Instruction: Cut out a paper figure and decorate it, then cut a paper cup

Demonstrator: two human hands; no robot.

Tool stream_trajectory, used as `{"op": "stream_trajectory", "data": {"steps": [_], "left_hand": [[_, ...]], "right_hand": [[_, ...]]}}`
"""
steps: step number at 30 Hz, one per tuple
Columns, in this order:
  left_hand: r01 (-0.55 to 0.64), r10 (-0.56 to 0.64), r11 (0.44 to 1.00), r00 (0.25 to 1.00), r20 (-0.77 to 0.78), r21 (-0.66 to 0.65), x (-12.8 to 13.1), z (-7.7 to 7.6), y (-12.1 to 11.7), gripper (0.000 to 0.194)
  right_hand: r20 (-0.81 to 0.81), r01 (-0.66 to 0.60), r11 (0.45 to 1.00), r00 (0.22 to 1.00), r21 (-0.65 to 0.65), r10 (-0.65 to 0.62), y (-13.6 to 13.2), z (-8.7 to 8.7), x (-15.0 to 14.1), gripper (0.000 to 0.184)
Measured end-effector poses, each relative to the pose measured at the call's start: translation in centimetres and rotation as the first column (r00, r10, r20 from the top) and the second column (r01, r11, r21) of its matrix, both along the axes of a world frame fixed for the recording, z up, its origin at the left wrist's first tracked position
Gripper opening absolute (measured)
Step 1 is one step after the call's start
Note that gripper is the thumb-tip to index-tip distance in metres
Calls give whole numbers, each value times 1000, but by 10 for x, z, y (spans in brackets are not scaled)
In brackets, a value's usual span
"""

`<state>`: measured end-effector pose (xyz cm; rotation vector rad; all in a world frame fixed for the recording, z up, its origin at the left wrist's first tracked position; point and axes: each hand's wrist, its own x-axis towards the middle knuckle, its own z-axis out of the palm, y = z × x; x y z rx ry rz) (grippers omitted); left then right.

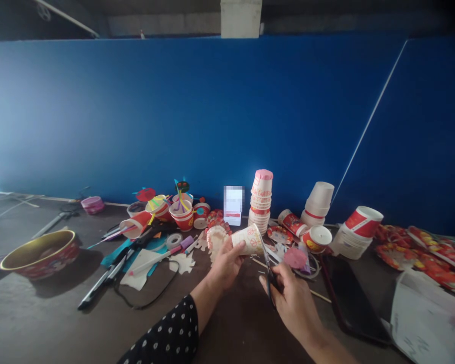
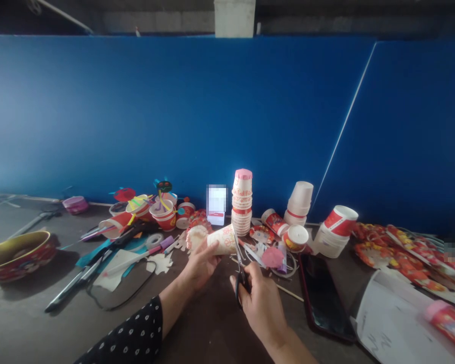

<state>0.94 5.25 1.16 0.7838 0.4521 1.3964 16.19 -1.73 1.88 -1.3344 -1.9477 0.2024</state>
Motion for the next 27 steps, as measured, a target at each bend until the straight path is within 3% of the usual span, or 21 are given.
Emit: {"op": "stream_trajectory", "data": {"steps": [4,10,27], "left_hand": [[-44,43,998,999,-23,-45,1,-3,2,35],[-99,87,989,990,-113,-109,0,0,-1,44],[16,-45,988,981,-187,-157,1,-1,-6,42]], "right_hand": [[9,-9,1000,1000,-5,9,1,-2,1,12],[22,9,1000,1000,-21,-8,3,-4,1,14],[-37,19,999,999,-32,-20,2,-2,2,15]]}}
